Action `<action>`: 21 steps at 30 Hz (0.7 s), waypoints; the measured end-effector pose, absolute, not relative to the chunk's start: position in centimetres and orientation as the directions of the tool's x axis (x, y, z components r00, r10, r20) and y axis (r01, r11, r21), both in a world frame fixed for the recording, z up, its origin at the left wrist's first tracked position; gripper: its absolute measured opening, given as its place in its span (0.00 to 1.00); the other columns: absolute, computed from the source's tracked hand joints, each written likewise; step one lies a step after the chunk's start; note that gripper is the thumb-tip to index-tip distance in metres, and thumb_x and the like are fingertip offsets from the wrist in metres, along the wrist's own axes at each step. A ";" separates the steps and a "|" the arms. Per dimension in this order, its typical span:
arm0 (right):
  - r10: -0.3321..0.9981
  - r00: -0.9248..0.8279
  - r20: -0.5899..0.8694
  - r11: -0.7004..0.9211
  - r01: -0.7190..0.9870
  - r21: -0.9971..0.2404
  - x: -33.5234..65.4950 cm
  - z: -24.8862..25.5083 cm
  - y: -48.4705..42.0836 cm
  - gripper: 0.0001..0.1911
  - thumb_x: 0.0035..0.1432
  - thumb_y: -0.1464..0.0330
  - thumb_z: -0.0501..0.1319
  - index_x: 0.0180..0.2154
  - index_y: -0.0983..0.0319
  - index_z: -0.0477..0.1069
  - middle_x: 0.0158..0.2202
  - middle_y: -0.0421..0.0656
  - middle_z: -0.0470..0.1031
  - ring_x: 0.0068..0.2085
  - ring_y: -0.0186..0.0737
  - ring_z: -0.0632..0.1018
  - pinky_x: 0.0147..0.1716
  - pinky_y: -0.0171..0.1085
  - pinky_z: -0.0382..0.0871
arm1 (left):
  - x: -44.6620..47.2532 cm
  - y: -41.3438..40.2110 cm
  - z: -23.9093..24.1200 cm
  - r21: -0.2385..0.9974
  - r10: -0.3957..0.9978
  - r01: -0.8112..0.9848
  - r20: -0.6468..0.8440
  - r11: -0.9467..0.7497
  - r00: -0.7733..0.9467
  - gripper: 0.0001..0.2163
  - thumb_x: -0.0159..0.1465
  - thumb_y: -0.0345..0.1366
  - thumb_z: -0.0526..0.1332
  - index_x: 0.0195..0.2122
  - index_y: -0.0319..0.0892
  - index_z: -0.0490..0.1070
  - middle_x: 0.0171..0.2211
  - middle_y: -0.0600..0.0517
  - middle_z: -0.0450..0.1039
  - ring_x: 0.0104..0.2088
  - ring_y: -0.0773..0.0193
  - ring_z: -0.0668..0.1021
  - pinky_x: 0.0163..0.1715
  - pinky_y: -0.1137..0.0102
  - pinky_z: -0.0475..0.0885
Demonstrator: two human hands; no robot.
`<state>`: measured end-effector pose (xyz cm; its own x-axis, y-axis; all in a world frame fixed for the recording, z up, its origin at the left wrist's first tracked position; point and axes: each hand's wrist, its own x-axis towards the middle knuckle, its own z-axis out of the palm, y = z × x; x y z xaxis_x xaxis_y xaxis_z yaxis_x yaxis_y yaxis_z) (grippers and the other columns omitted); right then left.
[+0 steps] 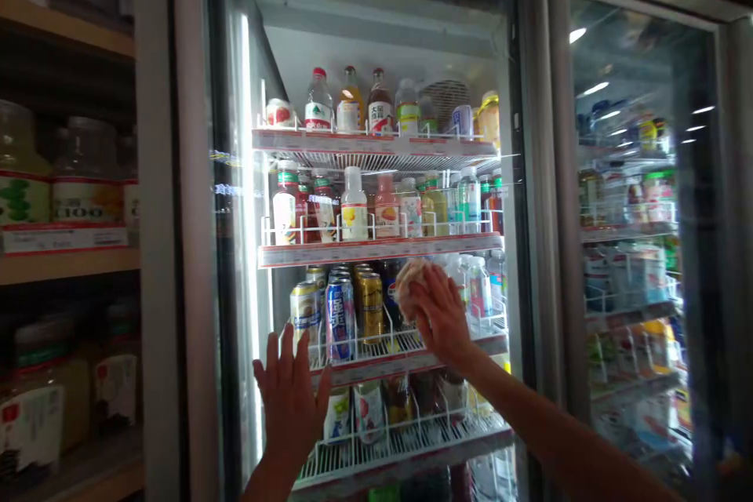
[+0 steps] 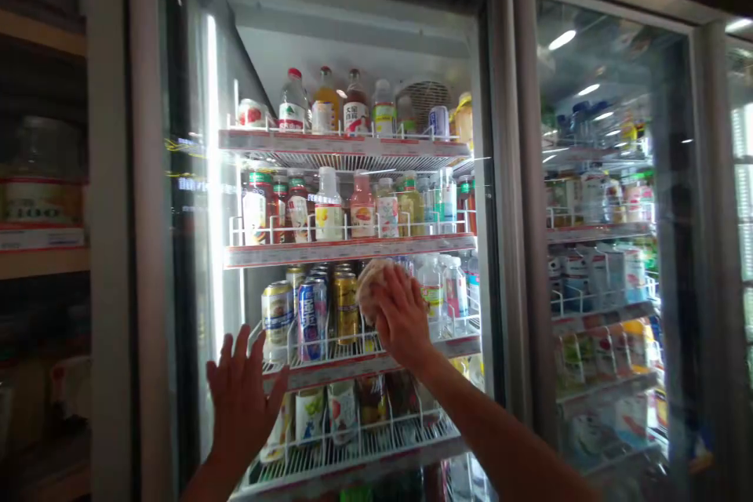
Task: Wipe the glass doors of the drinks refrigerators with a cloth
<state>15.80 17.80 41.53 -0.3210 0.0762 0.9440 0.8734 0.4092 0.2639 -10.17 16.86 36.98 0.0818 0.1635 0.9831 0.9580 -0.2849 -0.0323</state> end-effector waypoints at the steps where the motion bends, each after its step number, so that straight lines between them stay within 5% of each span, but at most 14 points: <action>1: 0.073 -0.252 0.965 0.388 0.899 0.206 16.4 41.5 17.7 0.23 0.58 0.72 0.50 0.57 0.62 0.60 0.67 0.47 0.42 0.66 0.50 0.47 0.60 0.54 0.50 | -9.7 17.0 37.0 0.000 0.160 0.959 0.986 -0.283 0.048 0.32 0.63 0.37 0.52 0.65 0.45 0.36 0.65 0.41 0.43 0.65 0.47 0.46 0.60 0.45 0.45; 6: 0.155 -0.477 0.865 0.427 0.822 0.377 19.6 39.4 17.5 0.26 0.57 0.72 0.51 0.58 0.58 0.59 0.66 0.43 0.46 0.65 0.48 0.51 0.60 0.52 0.53 | -9.1 17.4 37.0 0.030 0.150 0.953 0.989 -0.302 0.016 0.32 0.63 0.38 0.52 0.65 0.46 0.36 0.65 0.42 0.43 0.65 0.47 0.47 0.59 0.45 0.45; 11: 0.008 -0.138 0.990 0.330 0.935 0.128 22.6 39.2 18.2 0.27 0.58 0.73 0.51 0.60 0.61 0.55 0.67 0.47 0.38 0.66 0.52 0.48 0.59 0.56 0.55 | -9.2 17.3 37.0 0.019 0.116 0.954 0.993 -0.299 0.016 0.31 0.63 0.38 0.51 0.65 0.45 0.38 0.65 0.42 0.42 0.65 0.47 0.47 0.59 0.45 0.45; 16: 0.120 -0.330 0.936 0.384 0.885 0.263 24.5 38.1 18.1 0.26 0.58 0.72 0.51 0.59 0.60 0.58 0.66 0.47 0.46 0.65 0.52 0.52 0.58 0.55 0.58 | -6.9 16.8 38.4 -0.104 0.090 0.929 0.985 -0.355 0.145 0.31 0.63 0.35 0.52 0.65 0.48 0.39 0.66 0.47 0.41 0.65 0.52 0.48 0.61 0.50 0.45; 21: -0.033 0.072 0.997 0.287 0.956 -0.059 27.5 40.7 19.3 0.28 0.62 0.70 0.48 0.63 0.60 0.48 0.67 0.50 0.40 0.64 0.57 0.52 0.54 0.60 0.60 | -2.5 16.9 40.7 -0.124 0.084 0.923 0.983 -0.365 0.165 0.31 0.63 0.37 0.52 0.65 0.47 0.39 0.66 0.47 0.40 0.65 0.54 0.48 0.62 0.53 0.44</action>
<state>27.55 19.31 40.66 0.0716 -0.0332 0.9969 0.9561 0.2869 -0.0591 -2.54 16.91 40.73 0.1655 0.0844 0.9826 0.9229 -0.3645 -0.1241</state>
